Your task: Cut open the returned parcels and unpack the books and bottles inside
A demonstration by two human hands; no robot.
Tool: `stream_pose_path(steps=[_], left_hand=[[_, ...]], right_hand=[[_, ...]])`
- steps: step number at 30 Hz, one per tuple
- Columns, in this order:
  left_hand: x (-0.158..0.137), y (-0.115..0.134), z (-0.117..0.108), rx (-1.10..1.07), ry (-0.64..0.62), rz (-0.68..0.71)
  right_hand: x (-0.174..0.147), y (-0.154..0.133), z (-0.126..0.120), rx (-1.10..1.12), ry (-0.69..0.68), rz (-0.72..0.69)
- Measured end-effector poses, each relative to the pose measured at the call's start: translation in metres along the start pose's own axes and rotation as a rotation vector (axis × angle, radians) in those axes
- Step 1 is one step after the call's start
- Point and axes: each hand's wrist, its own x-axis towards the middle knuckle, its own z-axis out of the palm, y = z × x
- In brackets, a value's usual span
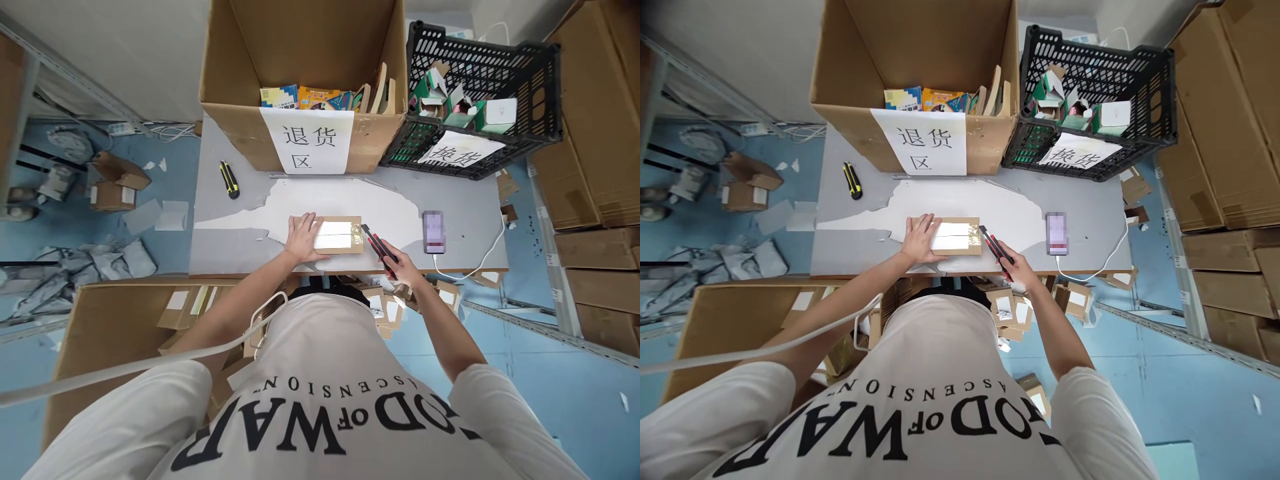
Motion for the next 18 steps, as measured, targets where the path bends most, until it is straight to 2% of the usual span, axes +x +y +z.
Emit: stream_pose_path(steps=[7, 11, 15, 18], left_hand=[[0.0, -0.001, 0.0, 0.009, -0.008, -0.016], [0.0, -0.001, 0.0, 0.017, -0.008, -0.014], [0.0, -0.002, 0.0, 0.014, -0.006, -0.003], [0.001, -0.001, 0.001, 0.006, -0.005, -0.003]], right_hand=[[-0.014, -0.001, -0.025, -0.004, -0.108, 0.047], [-0.026, 0.007, -0.028, -0.01, -0.188, 0.085], [-0.031, 0.013, -0.024, -0.033, -0.15, 0.098], [-0.038, 0.015, -0.03, -0.042, -0.1, 0.075]])
